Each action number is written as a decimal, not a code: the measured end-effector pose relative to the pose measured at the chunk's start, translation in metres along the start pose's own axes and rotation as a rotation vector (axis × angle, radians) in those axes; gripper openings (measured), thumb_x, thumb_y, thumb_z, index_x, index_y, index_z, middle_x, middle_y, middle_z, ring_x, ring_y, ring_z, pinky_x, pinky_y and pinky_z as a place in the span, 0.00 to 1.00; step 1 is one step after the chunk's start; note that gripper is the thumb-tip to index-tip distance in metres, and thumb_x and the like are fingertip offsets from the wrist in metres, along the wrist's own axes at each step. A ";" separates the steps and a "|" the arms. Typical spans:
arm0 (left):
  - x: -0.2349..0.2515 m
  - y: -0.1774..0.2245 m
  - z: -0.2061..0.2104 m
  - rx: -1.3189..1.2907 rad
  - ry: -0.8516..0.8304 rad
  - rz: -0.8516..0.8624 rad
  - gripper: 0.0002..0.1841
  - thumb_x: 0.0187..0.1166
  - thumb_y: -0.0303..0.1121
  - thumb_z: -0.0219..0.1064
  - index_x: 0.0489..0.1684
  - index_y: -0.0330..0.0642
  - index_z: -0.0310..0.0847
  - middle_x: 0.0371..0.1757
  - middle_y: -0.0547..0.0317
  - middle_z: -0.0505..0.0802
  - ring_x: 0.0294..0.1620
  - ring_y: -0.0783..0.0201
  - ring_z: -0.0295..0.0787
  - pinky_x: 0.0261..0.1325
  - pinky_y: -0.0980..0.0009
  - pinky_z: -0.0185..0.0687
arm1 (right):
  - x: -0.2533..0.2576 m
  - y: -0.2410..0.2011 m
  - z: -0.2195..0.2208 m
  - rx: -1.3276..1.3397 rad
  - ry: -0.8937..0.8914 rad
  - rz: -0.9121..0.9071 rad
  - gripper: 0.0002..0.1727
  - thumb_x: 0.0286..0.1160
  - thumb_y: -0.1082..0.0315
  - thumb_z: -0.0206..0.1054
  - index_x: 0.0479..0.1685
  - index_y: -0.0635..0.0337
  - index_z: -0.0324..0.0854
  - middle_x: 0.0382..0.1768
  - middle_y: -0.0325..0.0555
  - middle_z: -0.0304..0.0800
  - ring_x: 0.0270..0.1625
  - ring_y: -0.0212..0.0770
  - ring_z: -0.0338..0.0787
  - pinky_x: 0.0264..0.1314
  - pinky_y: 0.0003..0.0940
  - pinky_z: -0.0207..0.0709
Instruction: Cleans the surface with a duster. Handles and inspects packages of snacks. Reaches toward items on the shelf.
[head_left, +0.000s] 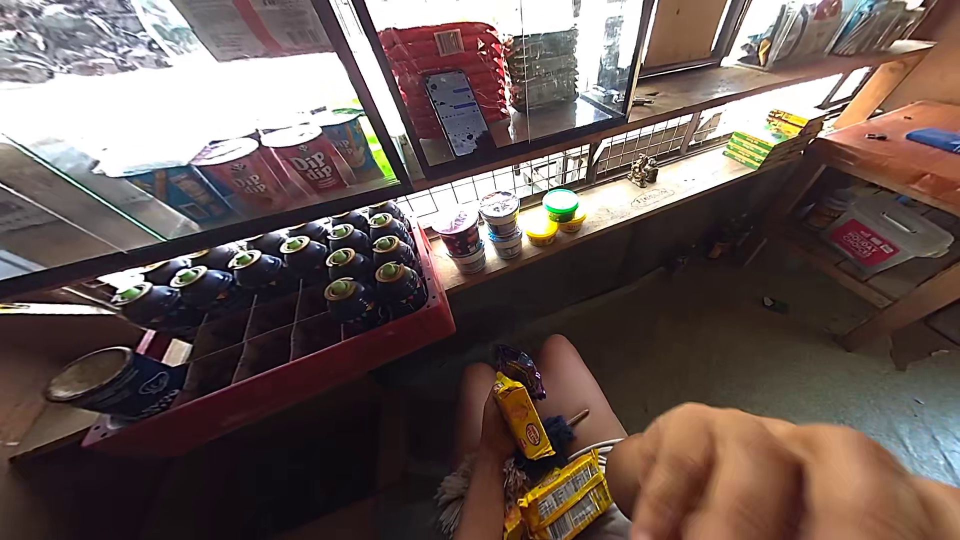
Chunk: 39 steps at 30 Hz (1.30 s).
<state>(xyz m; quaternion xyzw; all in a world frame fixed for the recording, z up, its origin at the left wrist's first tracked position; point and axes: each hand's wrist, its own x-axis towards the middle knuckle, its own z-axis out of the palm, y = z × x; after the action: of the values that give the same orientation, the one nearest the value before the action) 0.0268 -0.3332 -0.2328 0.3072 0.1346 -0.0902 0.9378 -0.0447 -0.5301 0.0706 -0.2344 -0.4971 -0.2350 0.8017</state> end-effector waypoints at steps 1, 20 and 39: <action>-0.001 0.001 0.003 -0.021 -0.014 0.006 0.39 0.92 0.54 0.21 0.46 0.47 0.86 0.39 0.54 0.97 0.41 0.61 0.97 0.44 0.61 0.94 | -0.002 0.011 -0.005 -0.117 -0.009 -0.005 0.08 0.84 0.68 0.64 0.54 0.58 0.83 0.50 0.50 0.92 0.53 0.47 0.95 0.52 0.39 0.92; -0.002 0.000 -0.002 0.092 -0.079 0.014 0.37 0.90 0.53 0.21 0.45 0.48 0.84 0.35 0.51 0.96 0.35 0.59 0.96 0.37 0.62 0.93 | -0.117 0.152 -0.138 -1.236 -0.601 1.461 0.16 0.86 0.68 0.55 0.61 0.60 0.86 0.67 0.56 0.83 0.73 0.54 0.80 0.73 0.51 0.75; -0.007 -0.002 0.006 0.095 -0.082 0.028 0.35 0.92 0.48 0.22 0.49 0.48 0.84 0.40 0.54 0.97 0.42 0.62 0.96 0.46 0.63 0.93 | -0.116 0.158 -0.147 -1.298 -0.855 1.731 0.14 0.84 0.66 0.59 0.55 0.62 0.88 0.63 0.57 0.89 0.71 0.56 0.85 0.69 0.61 0.76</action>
<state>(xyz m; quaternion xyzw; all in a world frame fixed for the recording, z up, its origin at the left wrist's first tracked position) 0.0209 -0.3380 -0.2275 0.3495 0.0872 -0.0957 0.9280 0.1069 -0.4799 -0.1156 -0.9225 -0.1870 0.2789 0.1903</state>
